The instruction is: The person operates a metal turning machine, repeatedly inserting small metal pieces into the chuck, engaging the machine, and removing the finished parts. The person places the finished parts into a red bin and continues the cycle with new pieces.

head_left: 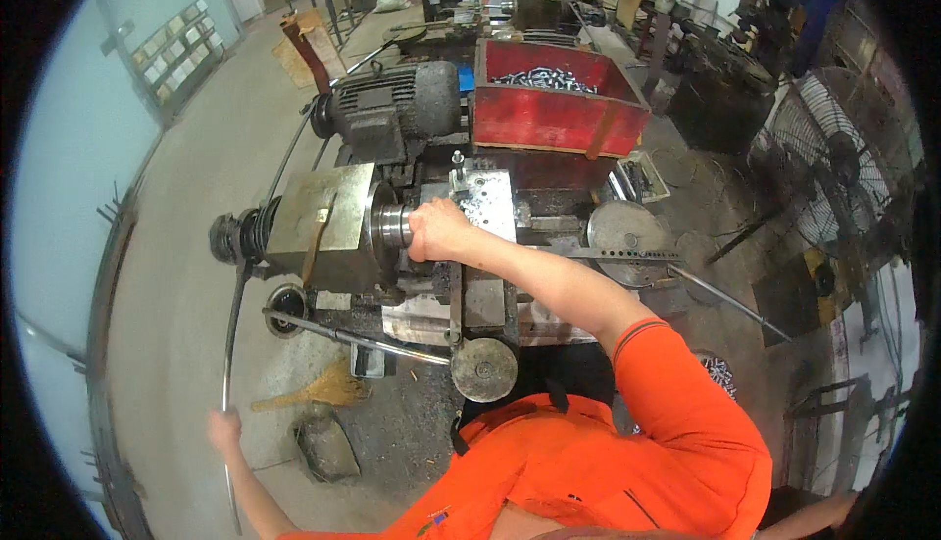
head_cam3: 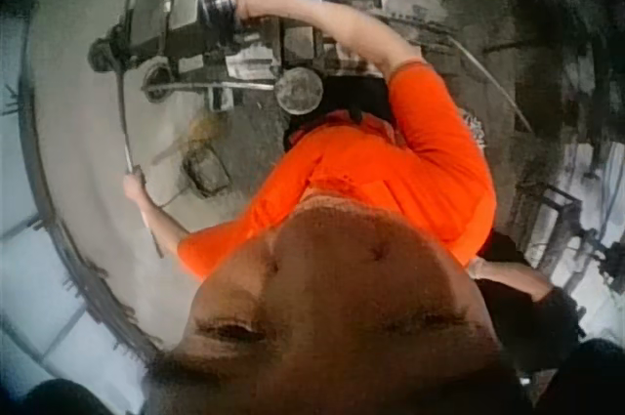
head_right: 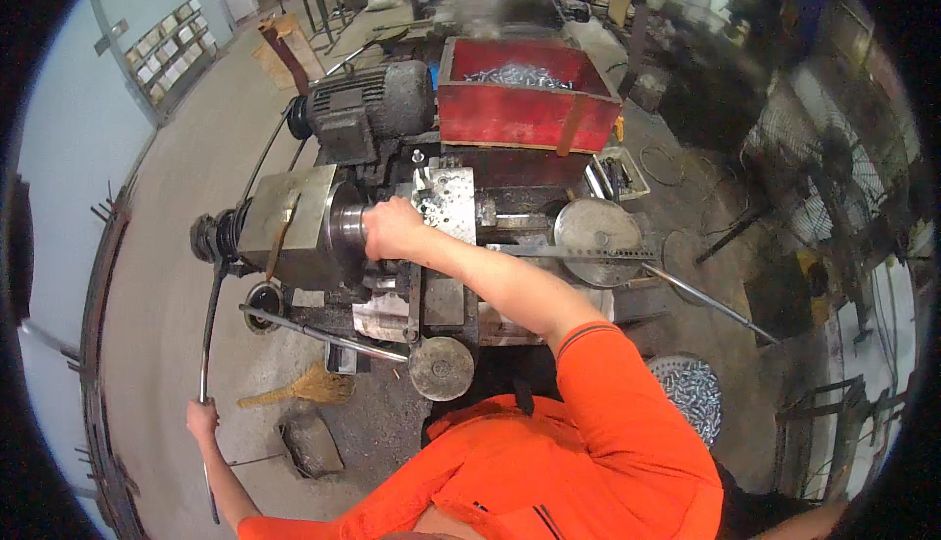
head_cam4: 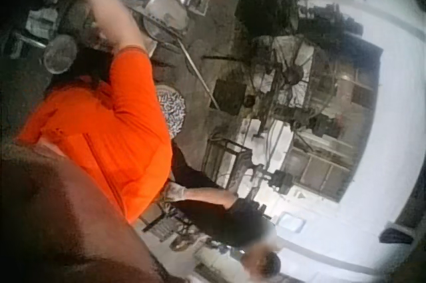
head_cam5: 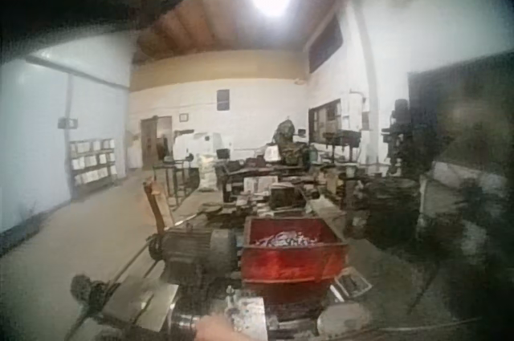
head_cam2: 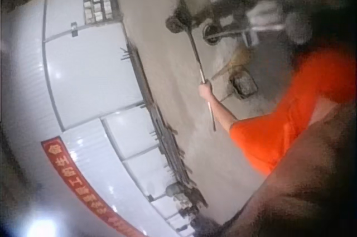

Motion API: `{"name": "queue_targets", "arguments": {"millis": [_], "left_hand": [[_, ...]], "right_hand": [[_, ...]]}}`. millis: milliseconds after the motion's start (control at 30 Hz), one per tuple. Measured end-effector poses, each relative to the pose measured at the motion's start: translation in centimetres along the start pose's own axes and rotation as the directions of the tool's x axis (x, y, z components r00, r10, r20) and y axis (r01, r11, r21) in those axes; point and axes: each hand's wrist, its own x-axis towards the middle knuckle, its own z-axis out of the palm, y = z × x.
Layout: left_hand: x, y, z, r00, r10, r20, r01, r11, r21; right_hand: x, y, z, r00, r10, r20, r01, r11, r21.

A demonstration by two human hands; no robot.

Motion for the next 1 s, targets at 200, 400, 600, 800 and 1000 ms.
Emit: {"name": "queue_targets", "arguments": {"millis": [200, 400, 600, 800, 1000], "left_hand": [[5.0, -2.0, 1.3, 0.992, 0.088, -0.085, -0.086, 0.996, 0.03], [-3.5, 3.5, -1.0, 0.98, 0.032, -0.197, -0.008, 0.992, 0.124], [-12.0, 6.4, -1.1, 0.985, -0.111, -0.134, 0.091, 0.984, -0.152], [-15.1, 8.3, 1.7, 0.956, 0.12, -0.269, -0.16, 0.978, -0.132], [-13.4, 7.6, -2.1, 0.925, 0.277, 0.259, -0.123, 0.866, -0.485]], "right_hand": [[0.2, 1.3, 0.7, 0.998, -0.018, -0.055, 0.023, 0.995, 0.093], [0.4, 1.0, 0.5, 1.0, -0.015, -0.015, 0.017, 0.994, 0.111], [0.4, -0.1, 0.3, 0.998, -0.051, -0.036, 0.055, 0.992, 0.111], [-0.7, 0.5, -0.7, 0.997, -0.014, -0.072, 0.013, 1.0, -0.01], [-3.5, 7.0, -11.0, 0.978, 0.168, -0.125, -0.173, 0.985, -0.027]]}}
